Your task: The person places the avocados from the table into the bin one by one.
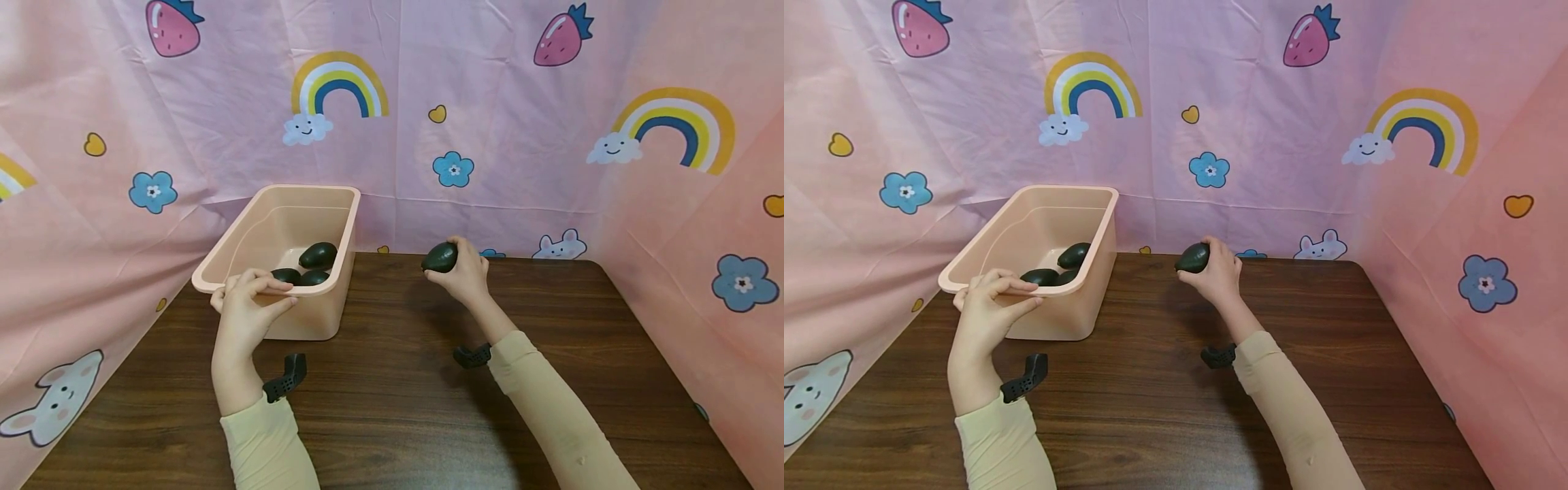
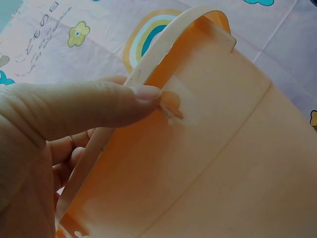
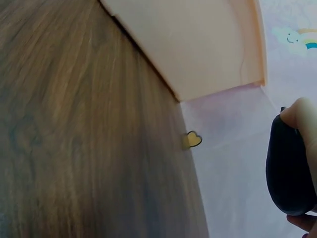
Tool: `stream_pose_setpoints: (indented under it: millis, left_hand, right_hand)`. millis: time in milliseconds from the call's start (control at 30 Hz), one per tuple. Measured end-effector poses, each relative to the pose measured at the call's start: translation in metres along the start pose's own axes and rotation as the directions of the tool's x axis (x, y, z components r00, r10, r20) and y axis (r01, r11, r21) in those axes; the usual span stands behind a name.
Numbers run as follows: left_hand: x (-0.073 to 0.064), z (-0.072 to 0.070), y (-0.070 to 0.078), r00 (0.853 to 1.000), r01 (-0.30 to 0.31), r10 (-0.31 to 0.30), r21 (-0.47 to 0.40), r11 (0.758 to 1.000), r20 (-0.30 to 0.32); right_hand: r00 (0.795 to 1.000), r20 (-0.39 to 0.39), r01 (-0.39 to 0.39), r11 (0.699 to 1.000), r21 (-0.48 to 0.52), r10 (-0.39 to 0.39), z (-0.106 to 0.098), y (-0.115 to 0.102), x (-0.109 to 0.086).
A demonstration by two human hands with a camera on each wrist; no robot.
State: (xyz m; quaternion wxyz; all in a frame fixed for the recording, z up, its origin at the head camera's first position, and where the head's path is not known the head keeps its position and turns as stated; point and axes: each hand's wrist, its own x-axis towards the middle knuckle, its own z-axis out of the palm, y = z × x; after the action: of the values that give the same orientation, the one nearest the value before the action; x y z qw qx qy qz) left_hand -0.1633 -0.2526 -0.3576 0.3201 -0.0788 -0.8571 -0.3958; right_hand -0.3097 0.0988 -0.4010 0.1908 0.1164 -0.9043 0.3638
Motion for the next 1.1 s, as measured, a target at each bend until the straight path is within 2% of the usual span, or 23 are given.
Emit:
stream_pose_setpoints:
  millis: [733,1100]
  left_hand:
    - [0.0,0.0,0.001,1.0,0.003,-0.003,-0.004,1.0,-0.005]
    - [-0.001,0.0,-0.001,1.0,-0.001,0.001,-0.002,1.0,-0.004]
  right_hand:
    - [0.999,0.004,0.036,0.999,-0.001,-0.036,-0.015,-0.032,0.002]
    - [0.998,-0.014,0.062,0.997,0.041,-0.061,-0.017,-0.044,0.002]
